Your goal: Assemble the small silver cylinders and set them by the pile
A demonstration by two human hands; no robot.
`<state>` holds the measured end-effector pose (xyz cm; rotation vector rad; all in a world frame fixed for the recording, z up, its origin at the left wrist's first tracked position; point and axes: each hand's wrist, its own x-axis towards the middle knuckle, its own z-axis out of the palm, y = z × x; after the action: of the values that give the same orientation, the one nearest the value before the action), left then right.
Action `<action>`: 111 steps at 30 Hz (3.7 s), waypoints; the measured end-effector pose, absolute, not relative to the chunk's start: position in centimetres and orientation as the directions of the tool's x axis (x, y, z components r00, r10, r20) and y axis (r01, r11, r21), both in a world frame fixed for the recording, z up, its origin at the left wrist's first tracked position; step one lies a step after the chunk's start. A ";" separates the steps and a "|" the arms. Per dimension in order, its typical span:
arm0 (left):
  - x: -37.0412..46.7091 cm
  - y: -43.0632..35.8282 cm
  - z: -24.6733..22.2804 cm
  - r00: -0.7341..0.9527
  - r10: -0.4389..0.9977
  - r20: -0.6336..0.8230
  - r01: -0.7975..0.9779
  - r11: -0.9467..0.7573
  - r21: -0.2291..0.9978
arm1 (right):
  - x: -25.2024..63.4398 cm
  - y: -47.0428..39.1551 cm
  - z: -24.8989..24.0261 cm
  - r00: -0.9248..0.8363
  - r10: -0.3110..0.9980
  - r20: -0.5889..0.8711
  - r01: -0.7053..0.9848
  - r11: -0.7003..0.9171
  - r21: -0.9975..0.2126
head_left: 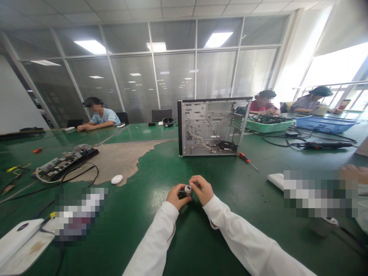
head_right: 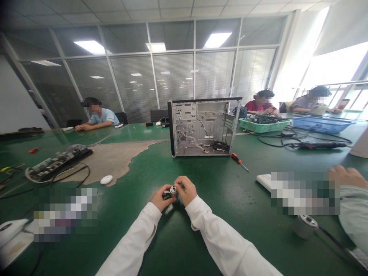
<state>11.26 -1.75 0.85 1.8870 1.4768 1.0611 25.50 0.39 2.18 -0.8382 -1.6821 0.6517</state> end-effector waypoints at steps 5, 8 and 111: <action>11.4 -1.7 0.9 0.091 0.961 0.263 0.549 -0.269 0.791 | 27.0 2.0 1.6 -0.034 0.815 0.578 0.279 0.563 -0.778; 11.3 -1.7 0.8 0.066 0.960 0.272 0.533 -0.264 0.804 | 27.5 2.5 0.3 -0.133 0.806 0.577 0.358 0.582 -0.730; 8.3 0.7 -0.8 -0.434 0.882 0.182 -0.114 -0.254 0.960 | 52.3 -13.0 -4.9 0.347 0.716 0.605 0.899 -0.070 -0.432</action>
<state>8.27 0.69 -0.85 1.0055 1.2675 1.7749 52.26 -12.95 -4.88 -1.8346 -1.4219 -0.2974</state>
